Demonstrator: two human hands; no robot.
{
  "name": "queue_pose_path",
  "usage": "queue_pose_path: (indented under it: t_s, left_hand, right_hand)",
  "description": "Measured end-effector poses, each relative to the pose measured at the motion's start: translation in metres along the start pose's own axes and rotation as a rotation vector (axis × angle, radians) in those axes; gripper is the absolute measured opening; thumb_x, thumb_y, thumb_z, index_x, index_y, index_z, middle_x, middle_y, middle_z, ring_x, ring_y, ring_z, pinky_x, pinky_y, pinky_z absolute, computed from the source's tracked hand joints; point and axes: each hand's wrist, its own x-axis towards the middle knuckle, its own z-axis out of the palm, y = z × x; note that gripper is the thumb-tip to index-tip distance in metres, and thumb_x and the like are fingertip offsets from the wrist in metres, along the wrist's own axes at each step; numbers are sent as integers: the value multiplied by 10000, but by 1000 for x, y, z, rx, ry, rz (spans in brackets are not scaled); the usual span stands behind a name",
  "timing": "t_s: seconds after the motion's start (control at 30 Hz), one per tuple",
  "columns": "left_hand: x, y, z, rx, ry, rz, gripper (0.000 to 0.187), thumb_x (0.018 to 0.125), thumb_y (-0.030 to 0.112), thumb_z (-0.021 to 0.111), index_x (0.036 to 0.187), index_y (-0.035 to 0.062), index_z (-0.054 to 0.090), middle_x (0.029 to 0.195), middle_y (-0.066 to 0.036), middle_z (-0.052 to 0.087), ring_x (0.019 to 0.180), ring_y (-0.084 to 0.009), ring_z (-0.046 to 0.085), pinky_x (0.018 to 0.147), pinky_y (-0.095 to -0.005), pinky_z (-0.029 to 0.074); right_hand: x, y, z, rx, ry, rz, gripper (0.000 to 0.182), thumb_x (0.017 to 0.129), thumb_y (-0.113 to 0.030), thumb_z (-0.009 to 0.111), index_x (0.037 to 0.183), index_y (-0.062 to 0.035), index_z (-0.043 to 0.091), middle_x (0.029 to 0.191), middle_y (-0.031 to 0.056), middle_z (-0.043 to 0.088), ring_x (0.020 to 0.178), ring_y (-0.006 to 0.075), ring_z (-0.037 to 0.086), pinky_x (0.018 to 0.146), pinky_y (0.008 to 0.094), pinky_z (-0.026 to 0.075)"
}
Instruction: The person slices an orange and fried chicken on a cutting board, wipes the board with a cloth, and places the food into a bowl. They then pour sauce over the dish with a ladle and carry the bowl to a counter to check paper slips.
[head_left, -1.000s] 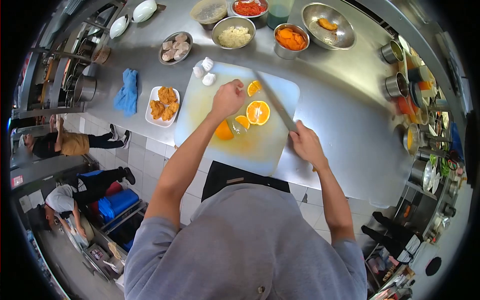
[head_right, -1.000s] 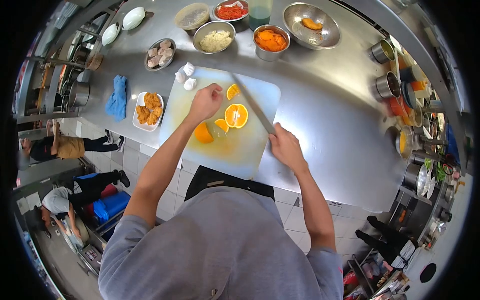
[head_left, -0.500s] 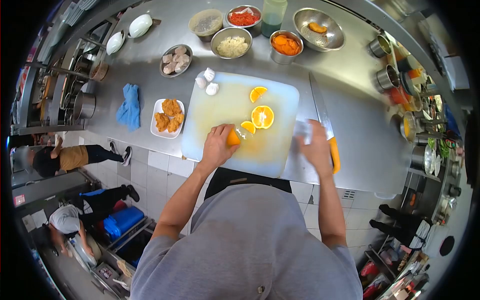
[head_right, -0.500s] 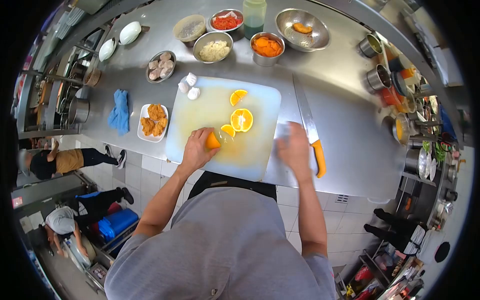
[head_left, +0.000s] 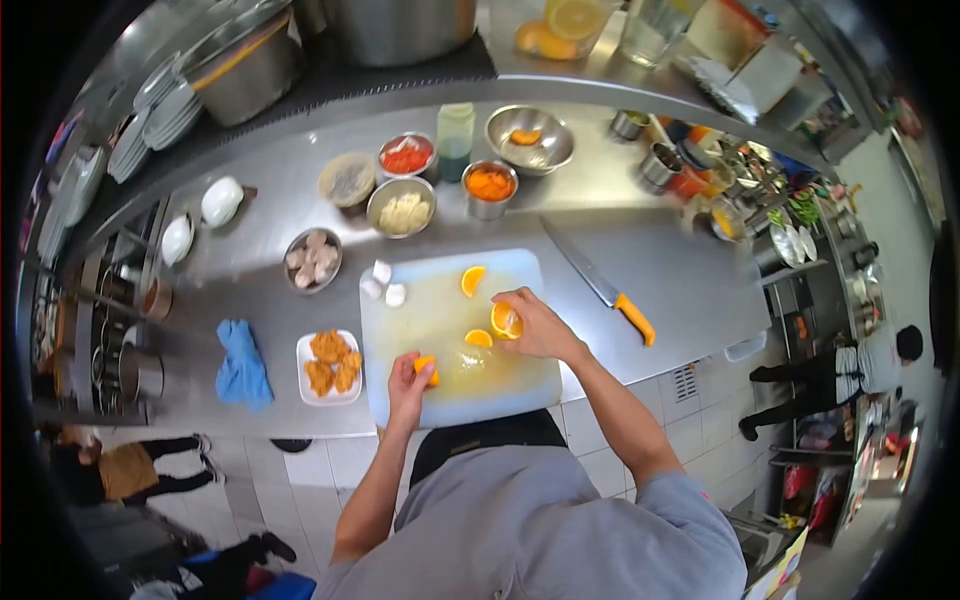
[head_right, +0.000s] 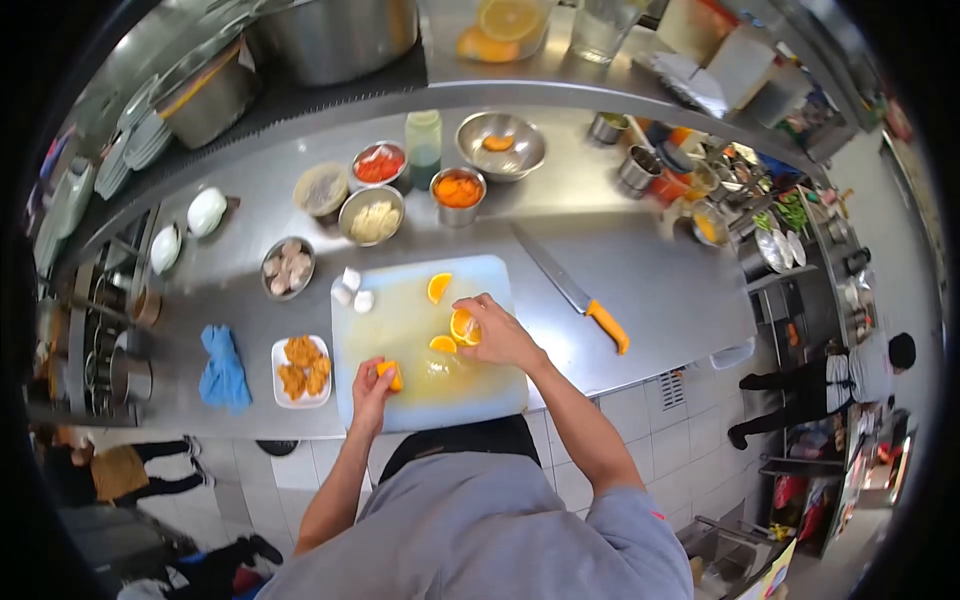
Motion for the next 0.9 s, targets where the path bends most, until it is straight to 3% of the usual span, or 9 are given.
queue_pose_path:
  t_s: [0.03,0.17,0.2,0.4,0.5,0.6,0.73,0.83,0.9]
  left_hand:
    - [-1,5,1,-12,-3,-27,510,894,73,781,1309,25,490,1168,-96,635,1081,-166,627,879,-300,543]
    - [-3,49,28,71,-221,324,547,890,90,784,1334,28,470,1201,-99,625,1091,-176,627,896,-322,534]
    - [-2,79,45,104,-267,423,562,887,93,786,1342,26,462,1211,-101,620,1099,-180,624,912,-331,529]
    - [6,234,141,257,-385,917,668,841,129,832,1360,3,431,1246,-124,605,1158,-199,607,997,-342,479]
    - [12,290,180,281,-378,1100,641,847,99,820,1346,4,428,1260,-132,595,1155,-192,602,1008,-330,477]
    - [9,333,208,280,-336,1216,630,853,118,824,1325,-8,426,1244,-145,601,1126,-189,611,1000,-328,484]
    - [12,375,236,327,-229,1378,652,846,192,849,1294,-26,428,1206,-164,623,1073,-197,636,973,-335,504]
    - [27,393,260,357,-143,1482,641,834,237,864,1245,-28,449,1154,-169,653,1032,-189,653,934,-326,526]
    - [37,404,277,360,-103,1513,635,819,266,880,1193,-26,458,1092,-164,675,1002,-185,662,911,-330,537]
  right_hand:
    - [-7,-22,-18,22,23,33,734,691,-180,840,1358,-114,540,1262,182,569,1170,397,587,994,436,493]
    - [8,-84,-106,-124,431,-244,723,711,-229,851,1340,-61,538,1265,185,591,1173,381,595,1001,428,495]
    - [22,-95,-131,-167,565,-359,711,718,-237,850,1327,-38,542,1263,189,602,1168,380,600,998,429,497]
    - [131,-175,-256,-236,1105,-498,748,730,-382,858,1290,16,563,1265,243,622,1192,386,598,1020,443,479]
    - [154,-215,-285,-87,1037,-422,499,804,-268,782,1170,24,609,1049,262,713,1028,424,688,878,460,553]
    - [173,-196,-285,-366,994,-49,784,719,-430,855,1285,28,565,1250,251,617,1194,402,589,1016,438,483]
    - [159,-151,-276,-429,1039,-425,559,800,-352,795,1171,23,611,1213,237,609,1145,413,592,978,421,501]
    - [143,-150,-277,-359,1063,-457,430,824,-283,764,1104,10,619,1166,220,611,1113,398,597,951,423,507]
    - [131,-154,-281,-297,995,-434,407,826,-254,766,1110,2,630,1258,214,604,1187,397,583,1003,421,487]
